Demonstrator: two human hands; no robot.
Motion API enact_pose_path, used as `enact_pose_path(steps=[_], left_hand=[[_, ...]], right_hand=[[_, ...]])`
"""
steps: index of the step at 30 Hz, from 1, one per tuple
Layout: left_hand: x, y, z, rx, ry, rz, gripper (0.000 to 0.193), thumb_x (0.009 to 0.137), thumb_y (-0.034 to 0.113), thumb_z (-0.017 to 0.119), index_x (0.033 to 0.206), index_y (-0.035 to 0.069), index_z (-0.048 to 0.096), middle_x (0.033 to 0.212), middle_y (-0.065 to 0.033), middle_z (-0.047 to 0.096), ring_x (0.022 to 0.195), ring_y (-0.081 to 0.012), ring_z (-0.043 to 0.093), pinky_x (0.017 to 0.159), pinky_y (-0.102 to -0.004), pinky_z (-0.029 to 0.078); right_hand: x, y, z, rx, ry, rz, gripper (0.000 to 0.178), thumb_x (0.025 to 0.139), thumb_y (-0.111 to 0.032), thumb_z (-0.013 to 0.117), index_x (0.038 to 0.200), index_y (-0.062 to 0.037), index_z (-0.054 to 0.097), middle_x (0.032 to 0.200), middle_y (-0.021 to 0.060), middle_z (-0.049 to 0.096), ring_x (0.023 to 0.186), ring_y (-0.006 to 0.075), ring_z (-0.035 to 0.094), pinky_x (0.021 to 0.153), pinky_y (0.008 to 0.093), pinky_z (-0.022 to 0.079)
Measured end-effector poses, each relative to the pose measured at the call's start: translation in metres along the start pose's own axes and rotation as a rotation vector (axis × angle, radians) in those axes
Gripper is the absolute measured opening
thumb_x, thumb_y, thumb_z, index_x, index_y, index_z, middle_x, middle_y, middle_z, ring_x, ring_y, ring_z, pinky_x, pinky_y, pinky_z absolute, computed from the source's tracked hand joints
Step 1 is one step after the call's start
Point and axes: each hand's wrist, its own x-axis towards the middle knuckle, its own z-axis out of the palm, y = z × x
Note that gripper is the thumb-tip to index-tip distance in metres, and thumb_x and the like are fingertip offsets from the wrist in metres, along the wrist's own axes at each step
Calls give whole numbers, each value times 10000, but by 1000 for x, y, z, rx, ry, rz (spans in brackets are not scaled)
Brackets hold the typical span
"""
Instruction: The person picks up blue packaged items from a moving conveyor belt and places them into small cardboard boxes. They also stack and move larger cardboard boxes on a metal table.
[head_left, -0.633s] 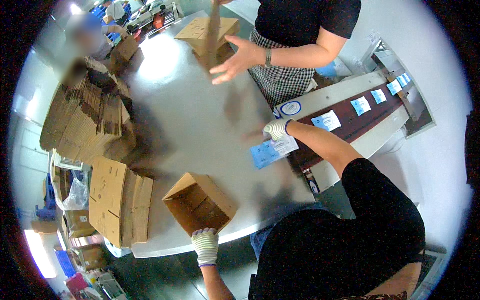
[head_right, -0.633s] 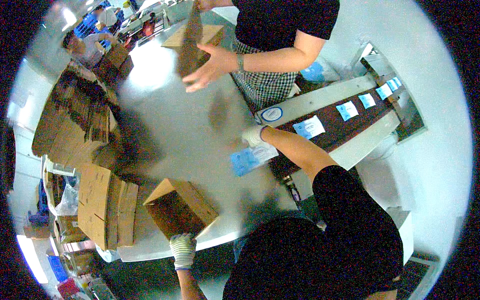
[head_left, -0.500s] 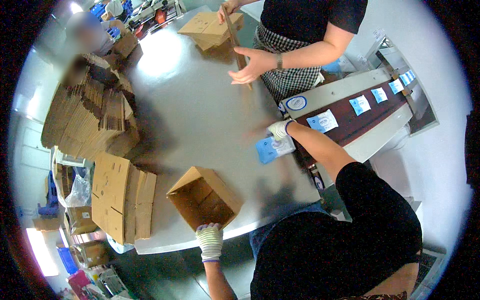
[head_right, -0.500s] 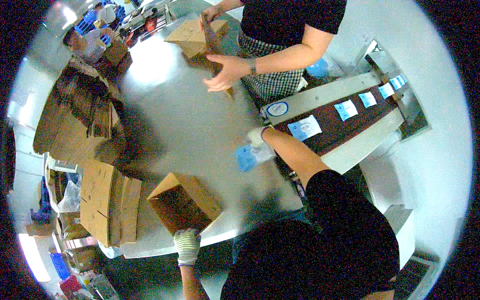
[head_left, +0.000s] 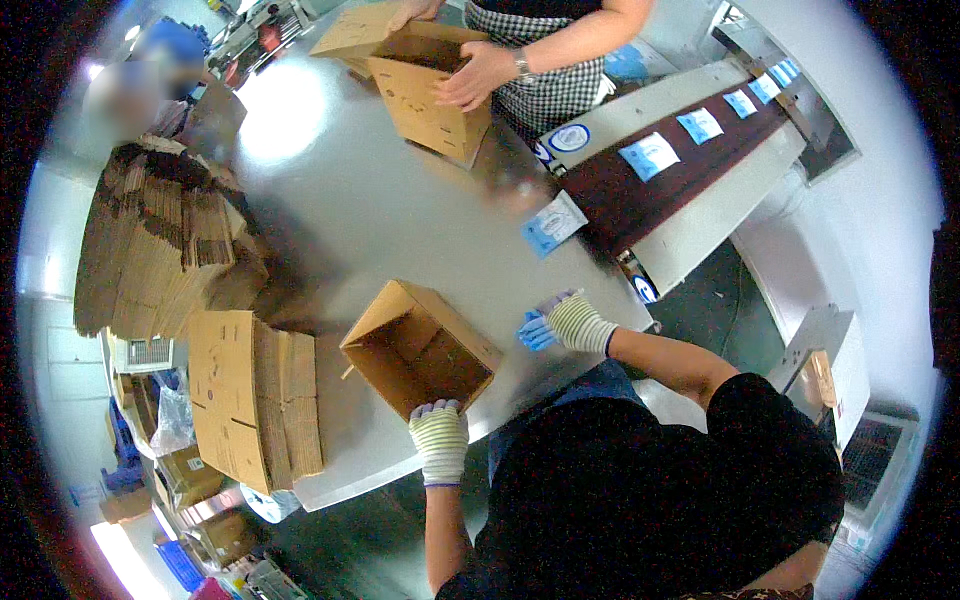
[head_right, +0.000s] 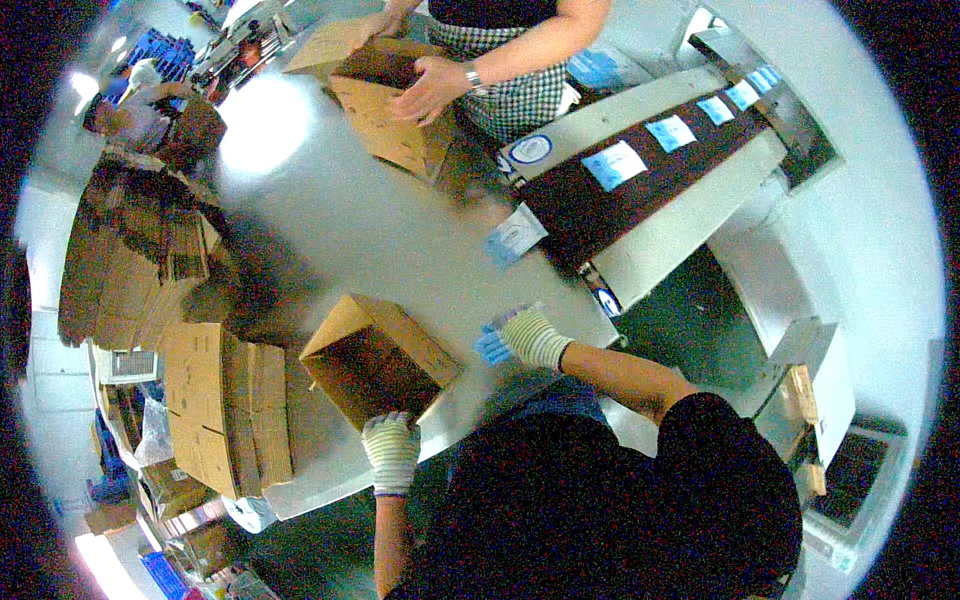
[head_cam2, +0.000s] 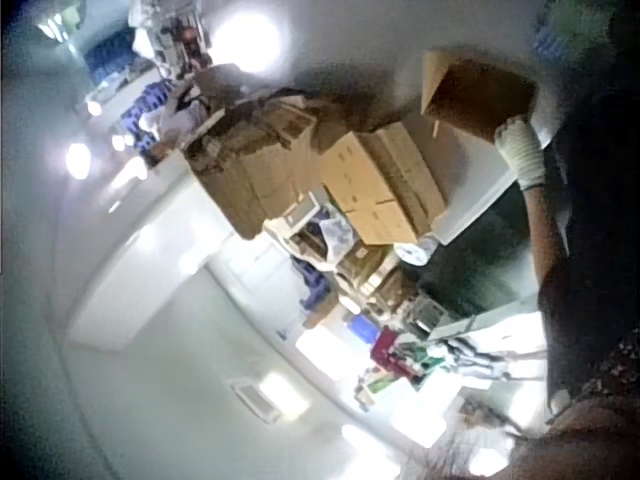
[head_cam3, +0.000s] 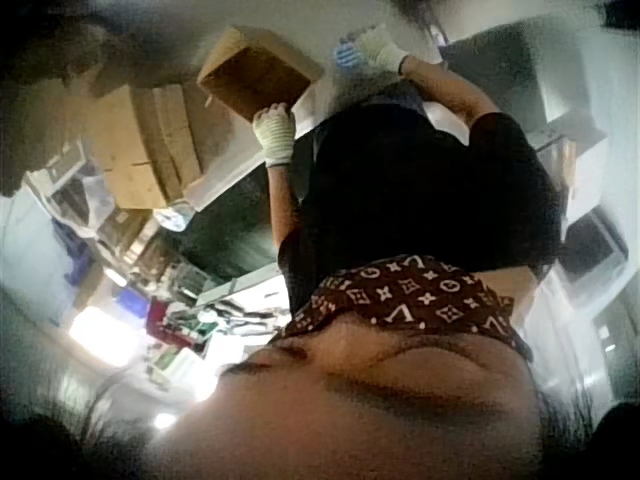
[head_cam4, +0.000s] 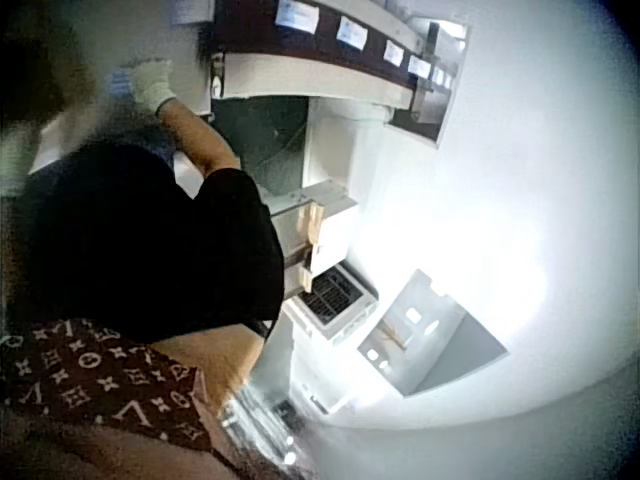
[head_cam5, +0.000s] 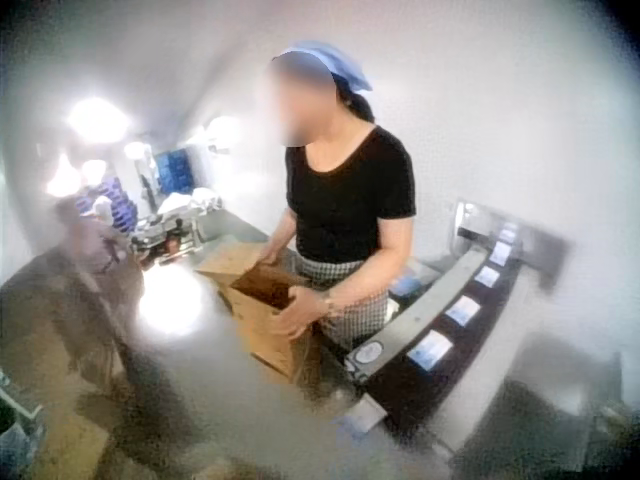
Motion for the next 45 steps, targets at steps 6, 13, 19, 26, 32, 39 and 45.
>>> enact_pose_path(steps=[6,13,19,26,32,39,45], left_hand=[[-3,-1,0,53,32,19,126,687,226,641,784,145,632,775,-36,627,782,-224,596,786,-363,434],[-12,16,6,30,16,15,140,724,216,594,819,117,623,809,-52,618,778,-239,600,765,-376,435],[-10,46,7,43,29,-68,116,794,171,492,818,123,595,793,-54,603,771,-235,608,738,-375,434],[-8,92,20,176,69,-187,124,802,181,484,840,121,585,776,-41,561,701,-192,566,675,-348,413],[-8,121,31,201,61,-273,105,788,180,489,815,126,575,756,-32,558,685,-182,557,654,-340,399],[-16,130,39,192,120,-347,129,748,224,528,796,121,589,723,-35,564,654,-200,560,601,-359,410],[-45,88,53,126,69,-435,191,753,262,526,870,127,594,783,-36,569,639,-201,558,531,-367,409]], right_hand=[[-40,2,-7,807,140,207,433,708,-282,663,1060,-46,577,984,157,631,928,299,611,840,443,466],[-36,-12,-18,1140,234,216,378,751,-207,632,1087,-47,570,1022,146,626,949,274,607,856,411,471],[-3,-65,-100,1076,56,-279,339,787,-144,605,1110,-48,564,1056,136,621,967,254,603,870,384,475],[22,-148,-156,-83,-137,-731,293,798,-114,570,1077,-30,547,997,152,613,907,266,601,817,391,483],[42,-144,-21,-377,-34,-814,288,860,-207,454,1094,-70,552,1079,123,570,1005,290,542,836,457,439],[15,-135,-47,-277,-166,-961,272,808,-207,515,1036,-74,579,1043,135,571,1001,307,545,848,477,444],[-3,-139,-79,234,70,-1116,411,739,-270,650,1097,-92,553,1101,109,552,1029,282,541,884,425,440]])
